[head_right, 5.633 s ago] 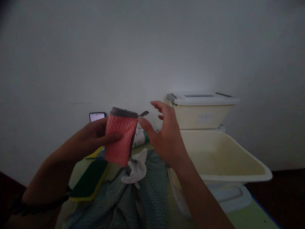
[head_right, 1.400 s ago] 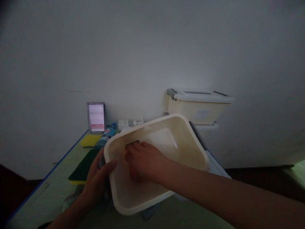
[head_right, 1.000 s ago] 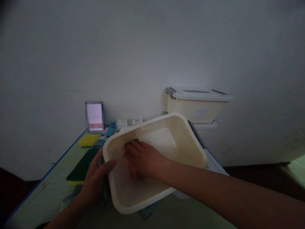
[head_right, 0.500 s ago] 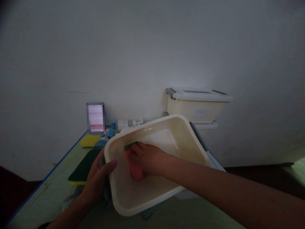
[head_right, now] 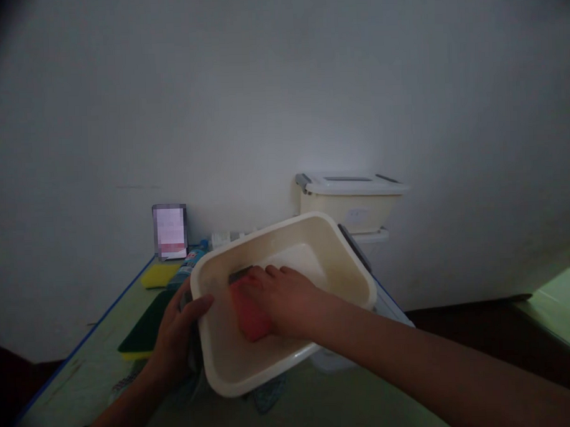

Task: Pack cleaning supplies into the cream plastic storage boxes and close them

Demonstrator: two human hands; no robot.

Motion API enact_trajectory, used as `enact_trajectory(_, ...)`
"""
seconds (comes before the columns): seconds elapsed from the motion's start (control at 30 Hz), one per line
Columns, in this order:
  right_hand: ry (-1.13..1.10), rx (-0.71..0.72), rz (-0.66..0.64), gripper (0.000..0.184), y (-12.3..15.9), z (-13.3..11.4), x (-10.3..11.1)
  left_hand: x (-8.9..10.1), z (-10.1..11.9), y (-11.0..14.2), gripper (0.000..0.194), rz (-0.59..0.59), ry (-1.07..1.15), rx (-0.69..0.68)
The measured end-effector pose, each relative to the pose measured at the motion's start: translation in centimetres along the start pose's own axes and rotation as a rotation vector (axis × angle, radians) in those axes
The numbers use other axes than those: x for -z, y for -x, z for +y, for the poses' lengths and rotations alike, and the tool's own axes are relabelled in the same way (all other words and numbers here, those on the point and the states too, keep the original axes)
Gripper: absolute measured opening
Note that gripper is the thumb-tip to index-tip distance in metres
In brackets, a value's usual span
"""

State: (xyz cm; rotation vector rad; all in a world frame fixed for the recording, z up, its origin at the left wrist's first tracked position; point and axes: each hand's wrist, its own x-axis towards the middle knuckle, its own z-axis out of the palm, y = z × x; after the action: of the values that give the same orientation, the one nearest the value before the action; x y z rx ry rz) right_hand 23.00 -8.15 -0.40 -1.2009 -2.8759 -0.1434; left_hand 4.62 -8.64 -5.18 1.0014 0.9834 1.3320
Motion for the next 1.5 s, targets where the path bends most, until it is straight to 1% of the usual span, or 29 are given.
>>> enact_trajectory(0.07,-0.046,-0.059,-0.008,0.065,1.3,0.5,1.7,-1.3,0.9,-0.1,0.041,-0.016,-0.005,-0.007)
enact_trajectory(0.17,-0.102,-0.13,-0.002,0.049,3.4,2.0,3.5,-3.7,2.0,-0.4,0.038,-0.053,-0.018,-0.031)
enact_trajectory(0.23,-0.115,-0.169,0.007,0.04,4.8,3.3,4.0,-5.3,2.3,-0.6,0.036,-0.101,-0.029,-0.03)
enact_trajectory(0.3,-0.132,-0.205,0.012,0.035,6.2,4.7,4.0,-6.9,2.1,-0.7,0.034,-0.139,-0.042,-0.009)
enact_trajectory(0.4,-0.168,-0.278,-0.005,0.03,7.8,6.4,3.8,-9.3,1.3,-1.1,0.031,-0.153,-0.052,0.034)
enact_trajectory(0.57,-0.191,-0.442,-0.032,0.03,9.5,8.6,3.3,-13.3,-0.6,-2.1,0.027,-0.184,-0.002,0.133)
enact_trajectory(0.67,-0.195,-0.505,-0.046,0.027,10.3,9.7,2.8,-14.9,-1.4,-2.6,0.026,-0.213,0.006,0.159)
enact_trajectory(0.73,-0.199,-0.531,-0.049,0.025,10.6,10.2,2.2,-15.3,-1.8,-2.9,0.026,-0.223,-0.006,0.164)
enact_trajectory(0.87,-0.216,-0.562,-0.033,0.024,10.5,10.7,1.0,-15.2,-2.6,-4.2,0.021,-0.239,-0.078,0.147)
enact_trajectory(0.97,-0.221,-0.586,0.011,0.023,9.8,10.4,0.6,-14.8,-3.2,-5.4,0.019,-0.258,-0.179,0.121)
enact_trajectory(1.1,-0.239,-0.578,0.105,0.019,8.7,8.8,1.0,-14.1,-3.3,-6.4,0.024,-0.291,-0.342,0.097)
enact_trajectory(1.2,-0.254,-0.565,0.188,0.019,7.7,7.1,1.5,-13.1,-2.9,-6.5,0.031,-0.351,-0.437,0.067)
enact_trajectory(1.27,-0.286,-0.576,0.27,0.019,7.0,6.2,1.7,-11.8,-2.5,-6.5,0.032,-0.385,-0.479,0.01)
enact_trajectory(1.33,-0.343,-0.587,0.366,0.021,6.2,5.5,1.7,-10.1,-1.9,-6.4,0.028,-0.393,-0.518,-0.081)
enact_trajectory(1.4,-0.393,-0.573,0.44,0.021,5.3,4.8,1.7,-7.8,-1.3,-6.1,0.02,-0.376,-0.56,-0.178)
enact_trajectory(1.5,-0.381,-0.489,0.498,0.016,3.6,2.9,1.3,-4.2,-0.4,-5.1,0.014,-0.33,-0.698,-0.314)
